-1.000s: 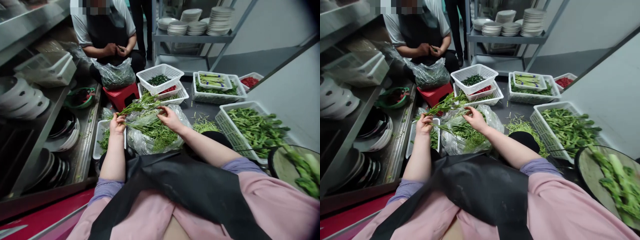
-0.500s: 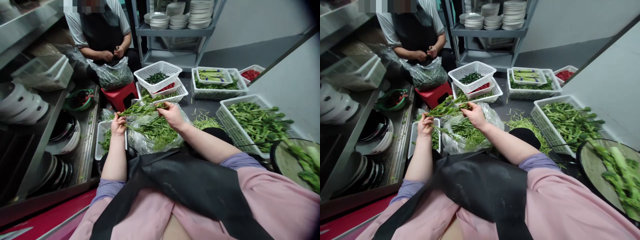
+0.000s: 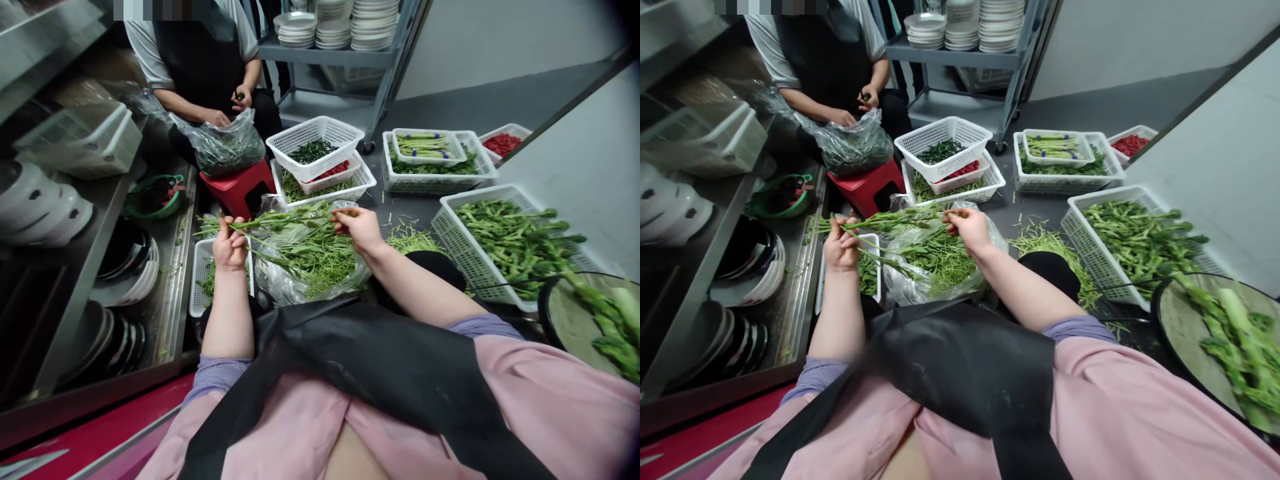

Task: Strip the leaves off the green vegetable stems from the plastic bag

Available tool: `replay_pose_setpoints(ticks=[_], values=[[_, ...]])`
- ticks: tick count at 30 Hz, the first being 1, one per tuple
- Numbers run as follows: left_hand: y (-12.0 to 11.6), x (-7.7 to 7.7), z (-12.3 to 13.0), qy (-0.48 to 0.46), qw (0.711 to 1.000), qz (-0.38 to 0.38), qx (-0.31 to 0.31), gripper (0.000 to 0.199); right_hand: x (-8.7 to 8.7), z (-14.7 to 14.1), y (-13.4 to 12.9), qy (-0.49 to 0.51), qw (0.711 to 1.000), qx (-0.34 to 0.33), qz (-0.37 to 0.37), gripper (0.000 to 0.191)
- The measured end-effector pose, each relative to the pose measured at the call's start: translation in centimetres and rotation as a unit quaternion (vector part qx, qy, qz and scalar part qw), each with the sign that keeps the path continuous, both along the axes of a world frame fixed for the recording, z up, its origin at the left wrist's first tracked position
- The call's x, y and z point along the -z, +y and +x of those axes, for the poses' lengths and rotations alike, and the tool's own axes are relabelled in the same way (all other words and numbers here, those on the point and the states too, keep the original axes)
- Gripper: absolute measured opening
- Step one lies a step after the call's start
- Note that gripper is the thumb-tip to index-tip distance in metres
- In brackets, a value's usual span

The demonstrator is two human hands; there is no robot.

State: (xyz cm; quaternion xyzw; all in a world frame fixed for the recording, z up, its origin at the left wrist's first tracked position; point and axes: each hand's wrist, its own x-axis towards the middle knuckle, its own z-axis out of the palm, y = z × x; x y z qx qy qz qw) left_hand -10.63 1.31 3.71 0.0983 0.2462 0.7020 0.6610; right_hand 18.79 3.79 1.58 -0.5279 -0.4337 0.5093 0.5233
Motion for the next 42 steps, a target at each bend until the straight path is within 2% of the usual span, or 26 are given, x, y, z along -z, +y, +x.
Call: replay_pose_setpoints(ticks=[3, 5, 6, 7, 9, 11, 12, 14, 17, 19, 22, 25, 28, 30, 32, 34, 35, 36, 38, 40, 42], values=[[-0.1, -0.5, -1.0, -0.023, 0.998, 0.015, -0.049, 0.048, 1.3, 1.4, 0.0, 0.034, 0.999, -0.015, -0.029, 0.021], [-0.2, -0.6, -1.4, -0.029, 0.998, 0.012, -0.062, 0.048, 2.5, 1.4, -0.8, -0.043, 0.994, -0.086, -0.045, 0.016], [-0.2, -0.7, -1.4, -0.029, 0.998, 0.010, -0.061, 0.048, 3.2, 1.1, -1.3, -0.108, 0.983, -0.136, -0.054, 0.013], [-0.3, -0.6, -1.4, -0.028, 0.998, 0.011, -0.058, 0.047, 3.9, 0.7, -1.9, -0.180, 0.964, -0.188, -0.059, 0.014], [-0.3, -0.6, -1.3, -0.027, 0.998, 0.019, -0.050, 0.047, 4.9, -0.3, -3.0, -0.303, 0.910, -0.280, -0.042, 0.032], [-0.3, -0.4, -1.2, -0.025, 0.998, 0.025, -0.045, 0.048, 5.2, -1.0, -3.7, -0.360, 0.869, -0.339, 0.007, 0.058], [-0.3, -0.3, -1.2, -0.025, 0.998, 0.025, -0.045, 0.048, 5.0, -1.2, -3.9, -0.360, 0.865, -0.347, 0.032, 0.067], [-0.3, -0.2, -1.2, -0.026, 0.998, 0.020, -0.047, 0.047, 4.1, -1.4, -3.8, -0.305, 0.897, -0.315, 0.061, 0.066], [-0.3, -0.1, -1.1, -0.027, 0.999, 0.012, -0.046, 0.047, 1.9, -1.8, -3.5, -0.113, 0.965, -0.228, 0.057, 0.048], [-0.2, -0.1, -1.0, -0.029, 0.999, 0.007, -0.042, 0.047, 0.4, -2.4, -3.4, 0.005, 0.979, -0.196, 0.054, 0.045], [-0.2, 0.0, -0.8, -0.038, 0.999, 0.004, -0.038, 0.047, -1.3, -3.3, -3.4, 0.077, 0.981, -0.168, 0.057, 0.040], [-0.3, -0.1, -0.6, -0.045, 0.998, 0.004, -0.033, 0.046, -2.2, -3.9, -3.6, 0.066, 0.984, -0.151, 0.065, 0.036], [-0.4, -0.1, -0.5, -0.041, 0.999, 0.011, -0.030, 0.045, -2.6, -3.8, -3.9, -0.032, 0.980, -0.167, 0.100, 0.028], [-0.5, -0.1, -0.5, -0.037, 0.999, 0.015, -0.032, 0.044, -2.6, -3.2, -4.0, -0.147, 0.958, -0.192, 0.155, 0.018], [-0.6, -0.2, -0.6, -0.027, 0.999, 0.012, -0.028, 0.044, -2.3, -2.1, -3.7, -0.266, 0.919, -0.203, 0.206, 0.011], [-0.7, -0.2, -0.8, -0.020, 0.999, 0.011, -0.026, 0.043, -1.7, -0.7, -2.9, -0.357, 0.889, -0.183, 0.219, 0.011], [-0.7, -0.2, -0.9, -0.022, 0.999, 0.012, -0.030, 0.043, -1.4, 0.0, -2.4, -0.383, 0.886, -0.161, 0.207, 0.012], [-0.6, -0.2, -1.0, -0.027, 0.999, 0.014, -0.036, 0.043, -1.2, 0.7, -1.9, -0.387, 0.893, -0.139, 0.185, 0.012], [-0.6, -0.2, -1.2, -0.041, 0.998, 0.016, -0.046, 0.045, -1.0, 1.5, -1.1, -0.315, 0.933, -0.129, 0.119, 0.007], [-0.5, -0.3, -1.0, -0.048, 0.998, 0.013, -0.044, 0.047, -1.3, 1.5, -0.9, -0.174, 0.968, -0.174, 0.056, 0.011], [-0.4, -0.4, -0.8, -0.049, 0.998, 0.008, -0.039, 0.046, -2.1, 0.8, -1.4, -0.044, 0.972, -0.229, 0.024, 0.027]])
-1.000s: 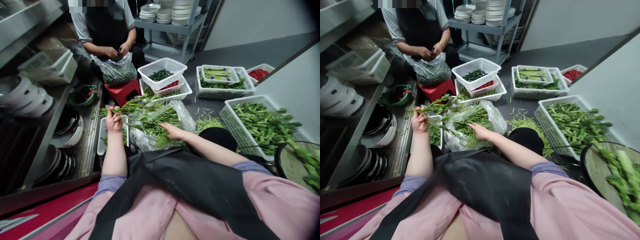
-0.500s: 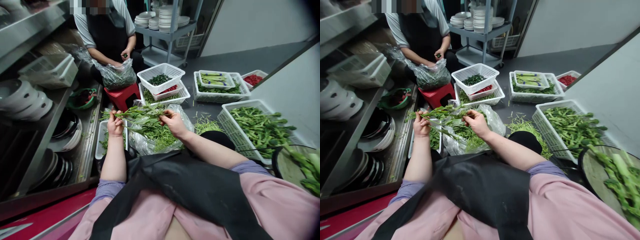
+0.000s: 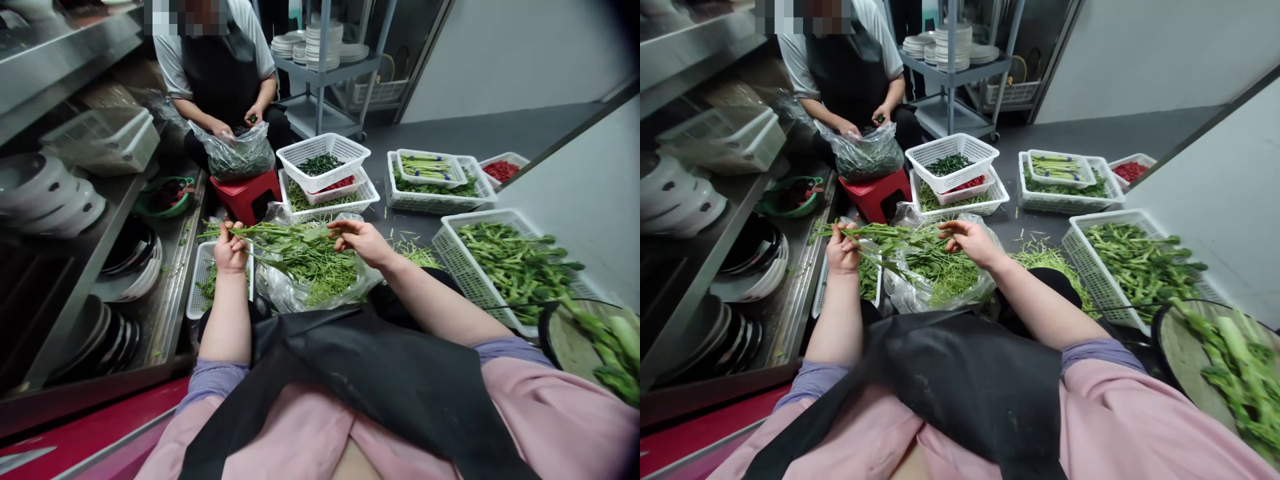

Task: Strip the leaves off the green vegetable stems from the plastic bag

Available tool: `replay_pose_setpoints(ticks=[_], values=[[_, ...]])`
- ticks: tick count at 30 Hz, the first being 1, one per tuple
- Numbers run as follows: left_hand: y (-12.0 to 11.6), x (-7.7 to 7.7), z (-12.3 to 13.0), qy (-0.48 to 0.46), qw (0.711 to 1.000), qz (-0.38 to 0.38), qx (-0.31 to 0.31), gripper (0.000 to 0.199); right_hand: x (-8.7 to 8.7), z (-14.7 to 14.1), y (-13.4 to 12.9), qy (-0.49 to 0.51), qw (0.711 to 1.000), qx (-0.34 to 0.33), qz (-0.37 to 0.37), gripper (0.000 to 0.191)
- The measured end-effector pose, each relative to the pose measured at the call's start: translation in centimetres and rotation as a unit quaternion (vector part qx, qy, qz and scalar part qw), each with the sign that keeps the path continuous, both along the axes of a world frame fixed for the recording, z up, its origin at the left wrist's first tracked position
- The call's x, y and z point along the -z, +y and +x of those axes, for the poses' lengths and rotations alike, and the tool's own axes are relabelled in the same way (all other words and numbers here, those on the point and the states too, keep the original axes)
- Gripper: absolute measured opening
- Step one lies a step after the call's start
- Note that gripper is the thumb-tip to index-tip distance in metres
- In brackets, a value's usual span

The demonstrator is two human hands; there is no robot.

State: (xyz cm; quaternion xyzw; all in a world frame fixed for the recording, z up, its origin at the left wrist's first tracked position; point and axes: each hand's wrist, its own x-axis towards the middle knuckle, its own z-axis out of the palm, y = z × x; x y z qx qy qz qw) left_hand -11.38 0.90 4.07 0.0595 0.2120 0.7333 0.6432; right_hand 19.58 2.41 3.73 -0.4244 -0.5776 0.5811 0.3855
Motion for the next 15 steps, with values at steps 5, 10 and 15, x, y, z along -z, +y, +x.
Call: replay_pose_setpoints(ticks=[5, 10, 15], values=[[0.1, 0.0, 0.4, 0.017, 1.000, -0.015, -0.013, 0.045, -2.3, -2.0, -1.6, 0.136, 0.990, -0.032, -0.033, 0.044], [0.1, 0.3, 0.0, 0.019, 1.000, -0.011, -0.012, 0.045, -2.8, -2.4, -2.1, 0.132, 0.990, -0.045, -0.010, 0.049], [0.0, -0.1, 0.3, 0.028, 0.999, -0.021, -0.019, 0.044, -2.2, -3.1, -2.0, 0.109, 0.993, 0.038, 0.029, 0.032]])
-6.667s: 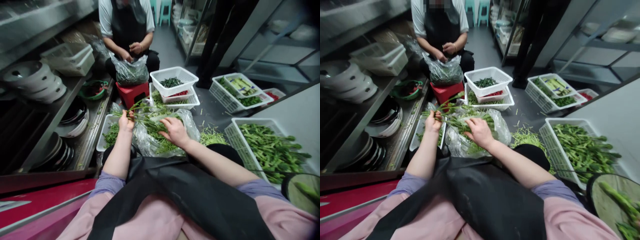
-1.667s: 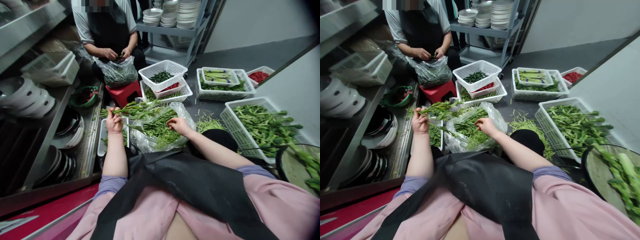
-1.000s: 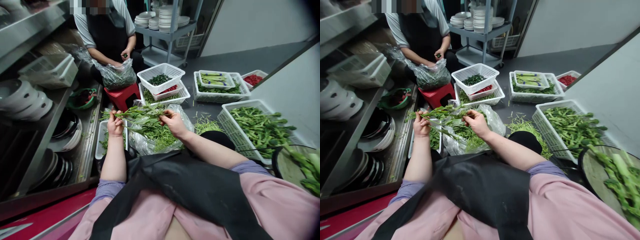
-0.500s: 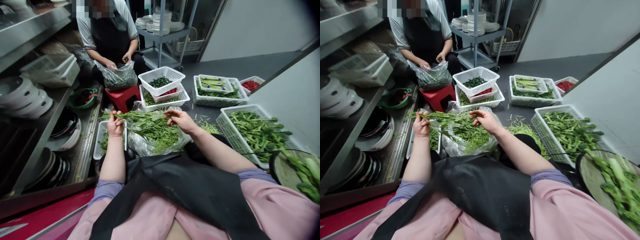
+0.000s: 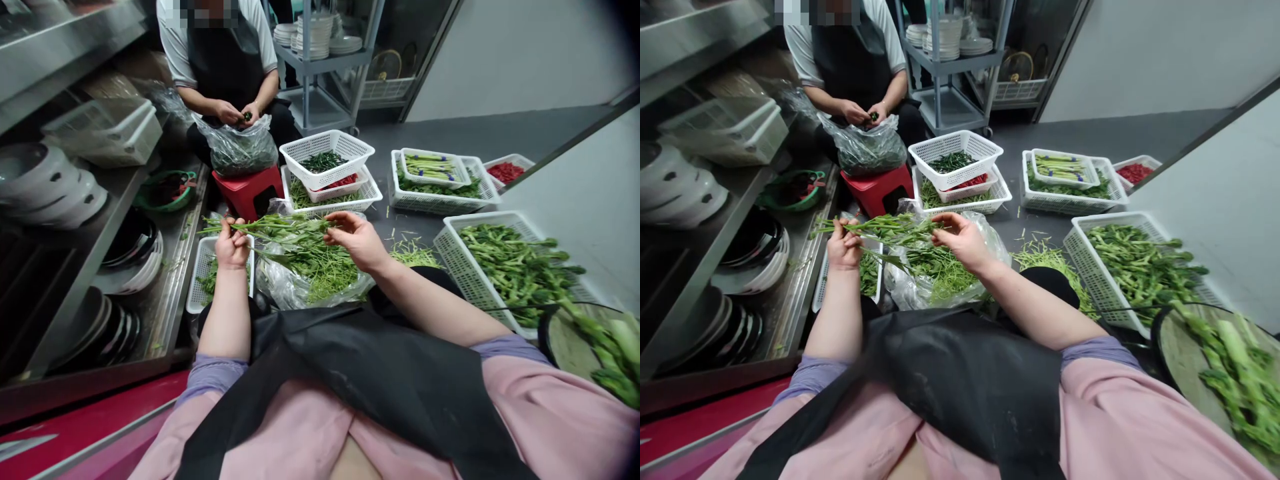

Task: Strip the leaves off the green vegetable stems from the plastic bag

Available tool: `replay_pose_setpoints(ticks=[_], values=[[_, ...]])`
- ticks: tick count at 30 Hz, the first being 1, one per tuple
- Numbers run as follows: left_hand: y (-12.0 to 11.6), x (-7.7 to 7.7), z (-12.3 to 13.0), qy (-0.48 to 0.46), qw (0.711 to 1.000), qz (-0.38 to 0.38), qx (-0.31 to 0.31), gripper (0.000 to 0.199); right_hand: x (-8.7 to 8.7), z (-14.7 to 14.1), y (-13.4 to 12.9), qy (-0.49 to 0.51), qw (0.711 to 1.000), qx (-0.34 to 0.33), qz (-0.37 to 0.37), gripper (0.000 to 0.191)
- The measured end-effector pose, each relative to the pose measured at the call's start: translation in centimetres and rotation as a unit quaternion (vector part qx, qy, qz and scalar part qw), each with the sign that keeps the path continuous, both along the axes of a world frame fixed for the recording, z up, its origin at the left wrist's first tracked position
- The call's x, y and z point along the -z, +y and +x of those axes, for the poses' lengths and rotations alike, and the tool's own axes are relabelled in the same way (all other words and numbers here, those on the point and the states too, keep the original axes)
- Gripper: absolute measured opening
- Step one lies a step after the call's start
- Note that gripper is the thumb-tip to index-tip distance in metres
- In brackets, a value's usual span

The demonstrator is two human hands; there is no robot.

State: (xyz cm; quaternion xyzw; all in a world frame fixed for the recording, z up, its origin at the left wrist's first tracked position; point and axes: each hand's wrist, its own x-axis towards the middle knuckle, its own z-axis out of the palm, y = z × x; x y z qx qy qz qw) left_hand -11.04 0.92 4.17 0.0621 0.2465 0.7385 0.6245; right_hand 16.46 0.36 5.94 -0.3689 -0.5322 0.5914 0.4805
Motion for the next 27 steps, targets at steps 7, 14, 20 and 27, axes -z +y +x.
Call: replay_pose_setpoints(ticks=[7, 14, 20, 27], values=[[0.0, -0.1, 0.7, 0.017, 0.999, -0.031, -0.007, 0.044, 0.2, 0.9, 0.6, 0.045, 0.997, 0.013, -0.067, 0.035], [0.5, 0.4, -0.8, -0.005, 0.998, -0.033, -0.062, 0.046, 2.8, 4.8, -0.2, -0.090, 0.979, -0.133, -0.128, 0.019], [0.6, 0.7, 0.0, -0.008, 0.997, -0.049, -0.057, 0.043, 8.5, 1.0, -1.1, -0.548, 0.810, -0.204, 0.049, 0.056], [0.7, 0.9, 0.2, -0.016, 0.996, -0.070, -0.052, 0.044, 3.3, 0.9, -0.9, -0.324, 0.921, 0.061, 0.206, 0.022]])
